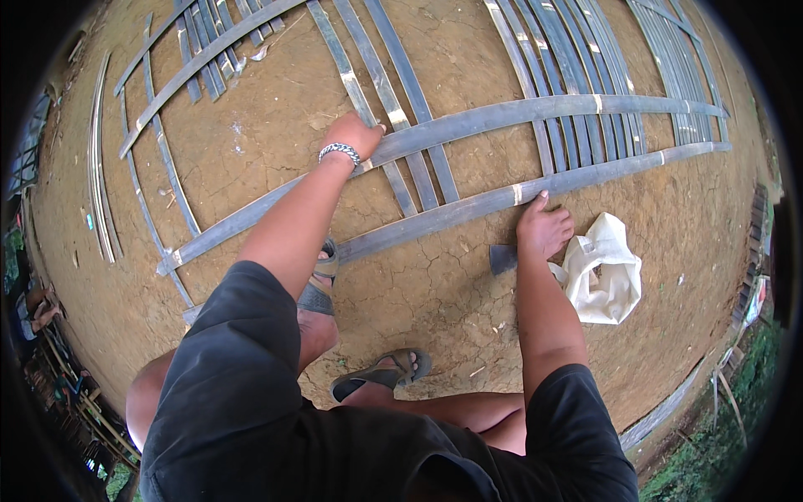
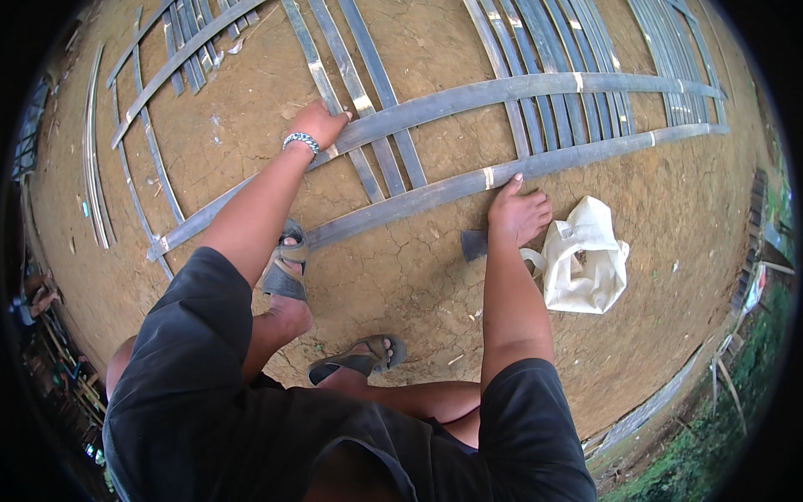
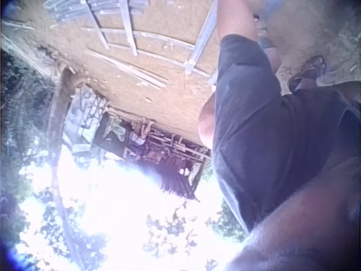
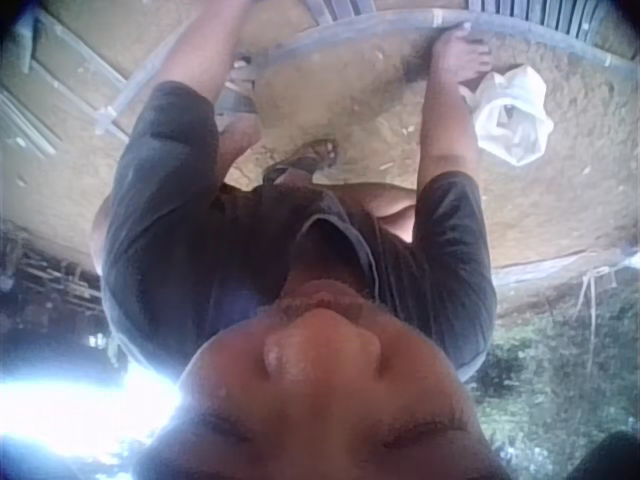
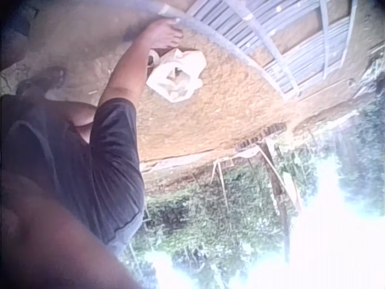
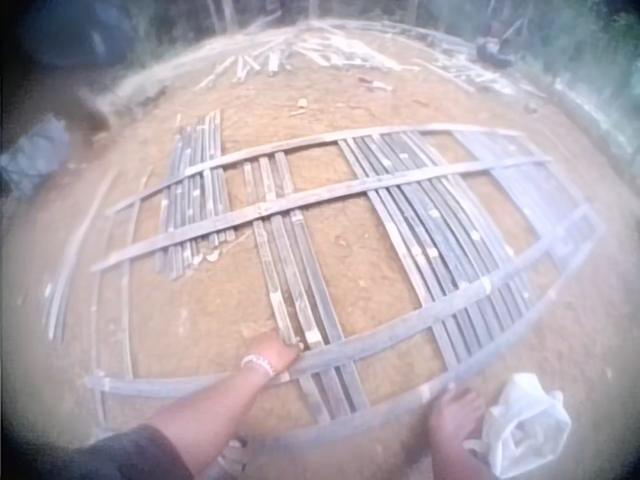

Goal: The person constructs a bamboo lattice frame by hand on the ground, placing small wooden pegs into pre-drilled holes in the slats and using a small axe to hammer them flush.

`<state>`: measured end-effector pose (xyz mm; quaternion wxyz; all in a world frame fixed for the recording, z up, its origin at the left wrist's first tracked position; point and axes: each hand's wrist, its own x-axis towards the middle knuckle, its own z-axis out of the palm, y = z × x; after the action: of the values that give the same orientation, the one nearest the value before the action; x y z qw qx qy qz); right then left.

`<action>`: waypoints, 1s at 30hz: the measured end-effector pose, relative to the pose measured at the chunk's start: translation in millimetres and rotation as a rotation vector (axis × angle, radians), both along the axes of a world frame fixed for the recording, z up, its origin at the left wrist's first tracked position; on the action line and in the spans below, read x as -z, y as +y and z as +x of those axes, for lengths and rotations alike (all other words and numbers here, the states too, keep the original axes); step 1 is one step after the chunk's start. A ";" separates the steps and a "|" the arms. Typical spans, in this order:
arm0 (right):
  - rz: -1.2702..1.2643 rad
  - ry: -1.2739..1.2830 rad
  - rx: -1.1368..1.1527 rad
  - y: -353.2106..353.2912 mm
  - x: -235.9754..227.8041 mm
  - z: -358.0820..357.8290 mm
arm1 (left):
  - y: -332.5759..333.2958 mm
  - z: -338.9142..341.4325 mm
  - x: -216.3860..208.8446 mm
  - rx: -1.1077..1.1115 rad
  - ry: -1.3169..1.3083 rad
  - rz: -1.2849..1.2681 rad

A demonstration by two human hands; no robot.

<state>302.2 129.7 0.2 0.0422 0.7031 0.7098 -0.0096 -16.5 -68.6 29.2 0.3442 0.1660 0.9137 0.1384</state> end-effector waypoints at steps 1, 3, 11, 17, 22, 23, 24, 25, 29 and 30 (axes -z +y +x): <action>0.003 0.002 -0.002 -0.2 0.2 -0.1 | -0.6 0.1 0.3 0.005 0.003 -0.001; 0.010 0.004 -0.006 -0.4 0.5 -0.1 | -1.4 0.3 1.3 0.011 -0.002 -0.002; 0.020 0.006 -0.004 0.3 2.1 0.8 | -1.9 -4.7 6.3 0.015 -0.014 0.007; -0.015 0.004 0.001 -0.9 -2.7 -2.4 | -2.0 -11.7 6.0 -0.016 -0.086 -0.008; -0.007 0.004 0.008 -0.5 -2.8 -1.9 | 0.3 -13.8 3.3 -0.028 -0.127 0.015; -0.002 0.005 0.009 -0.6 -2.2 -1.4 | 0.2 -13.5 4.2 -0.026 -0.123 0.013; 0.002 0.008 0.008 -0.6 -1.7 -2.1 | -0.2 -13.3 4.0 -0.025 -0.117 0.010; -0.001 0.004 0.005 -0.4 -1.9 -2.3 | -0.5 -13.5 3.8 -0.024 -0.110 0.008; 0.008 0.002 -0.001 -0.3 -0.8 -1.3 | 2.5 -12.5 0.1 -0.038 -0.123 -0.031; 0.016 0.005 -0.001 -0.3 -0.4 -1.4 | 2.4 -12.4 0.3 -0.038 -0.124 -0.028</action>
<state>300.9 129.4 0.6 0.0347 0.7030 0.7103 -0.0054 -28.9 -66.2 28.9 0.3996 0.1347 0.8955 0.1420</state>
